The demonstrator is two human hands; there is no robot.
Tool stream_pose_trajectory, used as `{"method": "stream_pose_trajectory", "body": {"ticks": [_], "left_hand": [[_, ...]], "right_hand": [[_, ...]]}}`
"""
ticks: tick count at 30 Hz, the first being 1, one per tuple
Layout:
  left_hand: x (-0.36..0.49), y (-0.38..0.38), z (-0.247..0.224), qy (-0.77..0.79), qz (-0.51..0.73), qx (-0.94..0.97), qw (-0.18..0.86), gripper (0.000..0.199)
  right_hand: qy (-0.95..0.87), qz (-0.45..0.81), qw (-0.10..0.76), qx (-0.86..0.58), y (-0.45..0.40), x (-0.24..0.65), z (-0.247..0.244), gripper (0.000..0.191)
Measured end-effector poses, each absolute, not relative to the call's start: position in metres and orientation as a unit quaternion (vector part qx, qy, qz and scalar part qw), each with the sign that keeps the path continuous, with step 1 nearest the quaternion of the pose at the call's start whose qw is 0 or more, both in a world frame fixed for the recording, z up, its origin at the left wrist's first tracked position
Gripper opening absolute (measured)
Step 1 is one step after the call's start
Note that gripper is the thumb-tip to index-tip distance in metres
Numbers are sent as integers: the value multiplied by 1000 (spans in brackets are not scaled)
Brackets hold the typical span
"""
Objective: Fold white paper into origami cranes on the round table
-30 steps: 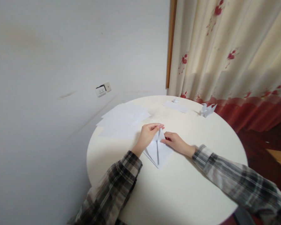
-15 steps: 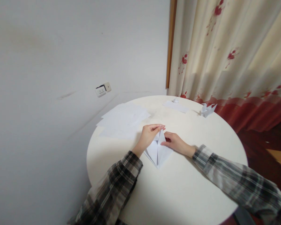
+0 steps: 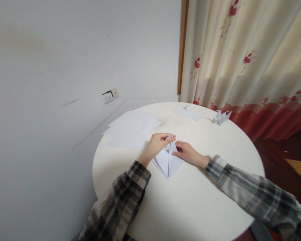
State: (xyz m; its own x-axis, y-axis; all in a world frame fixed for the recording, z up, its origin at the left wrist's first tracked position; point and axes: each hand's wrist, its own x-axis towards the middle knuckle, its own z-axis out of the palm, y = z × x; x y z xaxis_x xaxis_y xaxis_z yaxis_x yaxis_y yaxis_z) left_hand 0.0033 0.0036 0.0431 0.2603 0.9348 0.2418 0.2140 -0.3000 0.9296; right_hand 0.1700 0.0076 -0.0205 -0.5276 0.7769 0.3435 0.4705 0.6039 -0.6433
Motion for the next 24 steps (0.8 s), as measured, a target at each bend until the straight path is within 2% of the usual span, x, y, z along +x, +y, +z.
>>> {"method": "stream_pose_trajectory", "body": {"ticks": [5,24], "left_hand": [[3,3,43,413,436,686,411,22],[2,3,45,397,422,685,441,23]], "right_hand": [[-837,239,314,-380,8,170,-20,23],[-841,239,309,-375,8,170,-20,14]]}}
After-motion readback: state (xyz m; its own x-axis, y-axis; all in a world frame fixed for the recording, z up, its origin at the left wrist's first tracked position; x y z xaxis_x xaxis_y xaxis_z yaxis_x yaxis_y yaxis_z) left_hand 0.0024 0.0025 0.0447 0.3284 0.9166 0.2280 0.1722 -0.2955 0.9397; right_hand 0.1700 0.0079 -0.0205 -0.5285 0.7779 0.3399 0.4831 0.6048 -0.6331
